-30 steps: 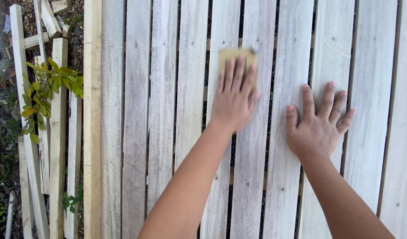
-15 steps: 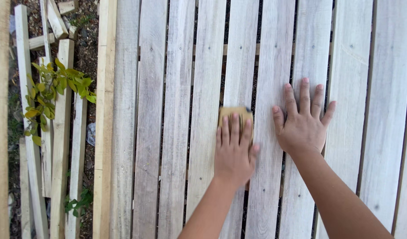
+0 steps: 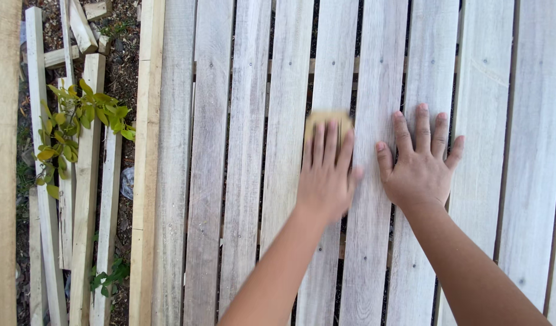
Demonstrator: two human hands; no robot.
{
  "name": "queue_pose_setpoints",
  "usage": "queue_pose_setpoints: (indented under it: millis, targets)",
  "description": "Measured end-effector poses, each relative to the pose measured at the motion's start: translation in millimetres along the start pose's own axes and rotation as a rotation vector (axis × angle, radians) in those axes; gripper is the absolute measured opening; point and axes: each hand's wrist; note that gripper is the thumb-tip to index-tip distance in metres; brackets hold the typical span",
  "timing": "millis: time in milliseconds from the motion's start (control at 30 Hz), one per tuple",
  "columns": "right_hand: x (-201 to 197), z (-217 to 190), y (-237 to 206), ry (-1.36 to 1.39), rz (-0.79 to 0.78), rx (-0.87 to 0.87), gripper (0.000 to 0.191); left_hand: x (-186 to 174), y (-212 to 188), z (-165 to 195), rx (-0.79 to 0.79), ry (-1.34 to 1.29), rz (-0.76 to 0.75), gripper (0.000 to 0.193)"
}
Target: The person sands the slatted surface of a wooden bench or table, rubbing a sanding block back and forth along the wood slats with one hand while the other hand steadies the surface. They work progressively across different sections of the slats throughout the clip.
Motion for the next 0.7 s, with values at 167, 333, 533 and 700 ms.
queue_pose_setpoints:
  millis: [167,333,533,700]
  targets:
    - [3.1,1.9,-1.2,0.009,0.004,0.002,0.067,11.5,-145.8,20.7,0.075,0.085,-0.083,0.069]
    - [6.7,4.0,-1.3,-0.002,0.0,-0.002,0.068,22.5,-70.6,12.6,-0.018,-0.016,-0.035,0.067]
    - [5.5,4.2,-0.3,-0.005,-0.008,-0.001,0.067,6.4,119.7,-13.2,-0.129,0.073,-0.097,0.069]
    - [4.3,2.8,0.8,-0.033,-0.008,-0.004,0.066,5.1,155.6,-22.5,-0.137,0.069,-0.058,0.068]
Point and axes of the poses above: each hand's wrist, its own y-axis towards the middle knuckle, its own x-axis out of the palm, z = x × y, and after that the axes turned 3 degrees about z, right-handed
